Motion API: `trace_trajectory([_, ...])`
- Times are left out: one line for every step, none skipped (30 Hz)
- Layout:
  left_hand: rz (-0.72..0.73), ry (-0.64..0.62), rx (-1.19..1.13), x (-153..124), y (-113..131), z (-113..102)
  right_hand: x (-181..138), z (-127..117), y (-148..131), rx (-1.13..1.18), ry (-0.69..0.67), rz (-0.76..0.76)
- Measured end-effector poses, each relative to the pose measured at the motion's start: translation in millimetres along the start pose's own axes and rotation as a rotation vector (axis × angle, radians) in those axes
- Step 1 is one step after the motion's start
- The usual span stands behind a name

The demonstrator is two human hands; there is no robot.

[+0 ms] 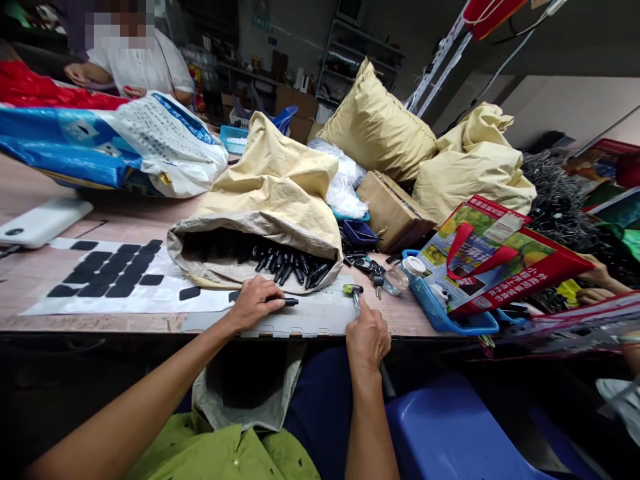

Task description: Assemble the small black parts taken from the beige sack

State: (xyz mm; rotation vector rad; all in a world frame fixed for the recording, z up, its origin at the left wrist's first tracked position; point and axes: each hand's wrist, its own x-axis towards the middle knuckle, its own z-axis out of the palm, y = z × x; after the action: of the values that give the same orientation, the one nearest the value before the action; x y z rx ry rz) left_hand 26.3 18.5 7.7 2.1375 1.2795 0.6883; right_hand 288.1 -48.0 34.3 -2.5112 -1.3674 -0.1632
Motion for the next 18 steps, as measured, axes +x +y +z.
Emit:
trace_trajectory([-0.001, -0.002, 0.005, -0.2, 0.0, 0.2, 5.4, 5.0, 0.7, -0.012, -0.014, 0.017])
trace_trajectory([-0.002, -0.005, 0.011, -0.5, 0.0, 0.5, 10.4, 10.0, 0.5, -0.015, -0.011, 0.021])
trace_trajectory([-0.002, -0.007, 0.017, -0.6, -0.1, 1.0, 15.0, 14.9, -0.8, -0.014, 0.004, 0.013])
trace_trajectory([0.000, -0.009, 0.024, -0.5, -0.3, 1.5, 19.4, 19.6, -2.8, -0.012, 0.027, -0.003])
trace_trajectory([0.003, -0.008, 0.030, -0.2, -0.6, 2.0, 23.6, 24.0, -5.5, -0.008, 0.049, -0.021])
trace_trajectory([0.007, -0.007, 0.036, 0.4, -1.0, 2.3, 27.5, 28.2, -8.6, -0.004, 0.064, -0.037])
trace_trajectory([0.012, -0.005, 0.040, 1.2, -1.4, 2.3, 31.1, 32.0, -11.8, -0.003, 0.076, -0.048])
trace_trajectory([0.016, -0.003, 0.042, 1.8, -1.5, 1.9, 34.2, 35.4, -14.8, -0.006, 0.087, -0.055])
trace_trajectory([0.021, 0.003, 0.042, 1.9, -1.0, 1.0, 36.5, 38.4, -17.4, -0.012, 0.100, -0.059])
trace_trajectory([0.029, 0.015, 0.037, 0.8, 0.2, -0.4, 38.1, 40.9, -19.4, -0.019, 0.117, -0.063])
trace_trajectory([0.046, 0.031, 0.027, -2.1, 2.4, -2.1, 39.0, 43.1, -20.6, -0.028, 0.137, -0.069])
trace_trajectory([0.076, 0.049, 0.009, -7.3, 5.6, -3.9, 39.2, 44.9, -21.1, -0.036, 0.156, -0.076])
trace_trajectory([0.121, 0.060, -0.014, -15.3, 9.6, -5.1, 39.0, 46.5, -21.0, -0.041, 0.173, -0.083])
trace_trajectory([0.176, 0.057, -0.042, -25.9, 14.1, -5.4, 38.5, 47.8, -20.4, -0.043, 0.185, -0.089])
trace_trajectory([0.238, 0.039, -0.072, -39.0, 18.5, -4.3, 37.9, 48.8, -19.7, -0.045, 0.196, -0.094])
trace_trajectory([0.289, -0.008, -0.097, -53.7, 22.0, -1.3, 37.4, 49.7, -19.0, -0.046, 0.205, -0.099])
trace_trajectory([0.323, -0.071, -0.116, -69.3, 23.7, 3.8, 37.1, 50.3, -18.5, -0.047, 0.212, -0.104])
trace_trajectory([0.333, -0.125, -0.116, -84.5, 23.1, 10.9, 36.9, 50.7, -18.3, -0.048, 0.218, -0.106])
